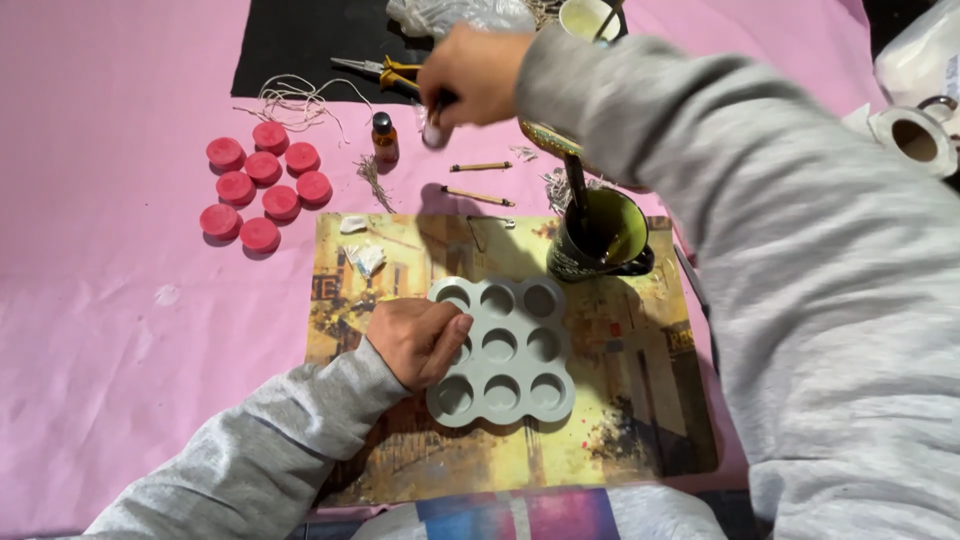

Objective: Adding fragrance oil to melted wax and pouring the scented wax into a silicone mold using a spoon.

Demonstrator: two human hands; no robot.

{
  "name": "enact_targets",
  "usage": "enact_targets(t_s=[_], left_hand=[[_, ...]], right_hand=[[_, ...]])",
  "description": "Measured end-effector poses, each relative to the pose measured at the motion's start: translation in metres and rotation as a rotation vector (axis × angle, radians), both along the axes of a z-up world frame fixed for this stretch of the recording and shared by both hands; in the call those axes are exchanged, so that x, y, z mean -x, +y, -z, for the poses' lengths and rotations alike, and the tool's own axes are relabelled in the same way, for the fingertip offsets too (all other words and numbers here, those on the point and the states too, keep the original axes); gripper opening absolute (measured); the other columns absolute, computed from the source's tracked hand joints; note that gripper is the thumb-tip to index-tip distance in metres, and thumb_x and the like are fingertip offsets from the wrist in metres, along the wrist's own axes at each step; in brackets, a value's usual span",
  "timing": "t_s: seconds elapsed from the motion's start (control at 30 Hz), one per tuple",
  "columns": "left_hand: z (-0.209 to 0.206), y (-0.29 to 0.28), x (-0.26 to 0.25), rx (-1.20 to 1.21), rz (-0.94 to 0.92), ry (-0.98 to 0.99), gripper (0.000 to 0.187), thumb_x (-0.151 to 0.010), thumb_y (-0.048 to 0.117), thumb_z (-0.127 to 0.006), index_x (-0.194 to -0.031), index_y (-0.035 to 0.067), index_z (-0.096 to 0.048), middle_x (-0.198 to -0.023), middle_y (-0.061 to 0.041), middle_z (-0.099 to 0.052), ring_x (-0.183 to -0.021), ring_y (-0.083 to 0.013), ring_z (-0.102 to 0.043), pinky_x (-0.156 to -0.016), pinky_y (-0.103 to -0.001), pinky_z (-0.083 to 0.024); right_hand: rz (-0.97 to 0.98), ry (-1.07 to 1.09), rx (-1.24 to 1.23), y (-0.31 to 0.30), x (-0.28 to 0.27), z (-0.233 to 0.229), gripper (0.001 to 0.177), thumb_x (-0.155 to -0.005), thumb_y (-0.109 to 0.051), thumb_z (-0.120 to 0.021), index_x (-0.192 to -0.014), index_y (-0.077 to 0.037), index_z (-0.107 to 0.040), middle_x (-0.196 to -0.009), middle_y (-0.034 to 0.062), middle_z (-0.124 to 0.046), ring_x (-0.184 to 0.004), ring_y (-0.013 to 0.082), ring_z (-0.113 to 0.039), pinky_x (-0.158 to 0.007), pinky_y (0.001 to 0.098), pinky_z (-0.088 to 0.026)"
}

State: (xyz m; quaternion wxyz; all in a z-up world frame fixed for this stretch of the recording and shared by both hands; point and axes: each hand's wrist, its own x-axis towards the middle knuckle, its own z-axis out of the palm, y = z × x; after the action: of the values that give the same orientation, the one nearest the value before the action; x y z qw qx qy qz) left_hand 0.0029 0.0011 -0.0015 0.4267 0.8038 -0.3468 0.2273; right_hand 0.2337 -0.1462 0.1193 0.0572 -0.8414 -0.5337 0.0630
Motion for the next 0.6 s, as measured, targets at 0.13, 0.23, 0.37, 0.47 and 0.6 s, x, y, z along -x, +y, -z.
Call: enact_targets(t_s=[0.13,0.23,0.37,0.47,0.6], left_hand=[[-0.007,0.000,0.003,0.023,0.005,-0.008,0.020,-0.087,0.006,-0.056,-0.067,0.006,-0.058,-0.049,-0.003,-0.053,-0.040,-0.0208,-0.048,-0.040,-0.031,-0.039],[-0.017,-0.002,0.004,0.020,-0.016,0.000,0.011,-0.083,0.005,-0.060,-0.074,0.002,-0.064,-0.053,-0.006,-0.056,-0.039,-0.0205,-0.047,-0.038,-0.032,-0.038],[-0.047,-0.013,0.012,0.047,-0.017,0.049,0.008,-0.084,0.004,-0.059,-0.080,0.001,-0.065,-0.057,-0.006,-0.058,-0.044,-0.0202,-0.049,-0.044,-0.030,-0.041],[-0.068,-0.024,0.012,0.049,-0.015,0.133,0.012,-0.087,0.009,-0.058,-0.084,-0.001,-0.065,-0.056,-0.004,-0.058,-0.044,-0.0165,-0.049,-0.043,-0.027,-0.041],[-0.096,-0.041,0.009,0.153,0.127,0.252,0.036,-0.083,0.017,-0.062,-0.112,-0.005,-0.057,-0.084,-0.010,-0.067,-0.067,-0.0182,-0.061,-0.061,-0.028,-0.050]], right_hand=[[0.105,-0.131,-0.025,-0.041,0.055,-0.059,0.016,-0.086,-0.014,-0.069,-0.098,-0.004,-0.069,-0.091,0.0117,-0.068,-0.070,0.0295,-0.064,-0.061,0.0409,-0.051],[0.062,-0.055,-0.178,-0.069,0.114,-0.095,0.007,-0.086,-0.008,-0.067,-0.087,-0.001,-0.067,-0.074,0.0103,-0.067,-0.050,0.0249,-0.054,-0.046,0.0354,-0.044],[-0.090,0.027,-0.321,-0.094,0.173,-0.110,0.021,-0.078,0.009,-0.067,-0.098,0.006,-0.061,-0.088,0.0125,-0.067,-0.066,0.0218,-0.063,-0.058,0.0302,-0.049],[-0.093,0.076,-0.360,-0.103,0.194,-0.108,0.028,-0.076,0.012,-0.065,-0.102,0.003,-0.059,-0.094,0.0107,-0.065,-0.071,0.0212,-0.064,-0.061,0.0306,-0.049],[-0.109,0.131,-0.433,-0.107,0.199,-0.098,0.033,-0.075,0.017,-0.060,-0.104,0.002,-0.057,-0.099,0.0102,-0.061,-0.076,0.0200,-0.062,-0.065,0.0289,-0.049]])
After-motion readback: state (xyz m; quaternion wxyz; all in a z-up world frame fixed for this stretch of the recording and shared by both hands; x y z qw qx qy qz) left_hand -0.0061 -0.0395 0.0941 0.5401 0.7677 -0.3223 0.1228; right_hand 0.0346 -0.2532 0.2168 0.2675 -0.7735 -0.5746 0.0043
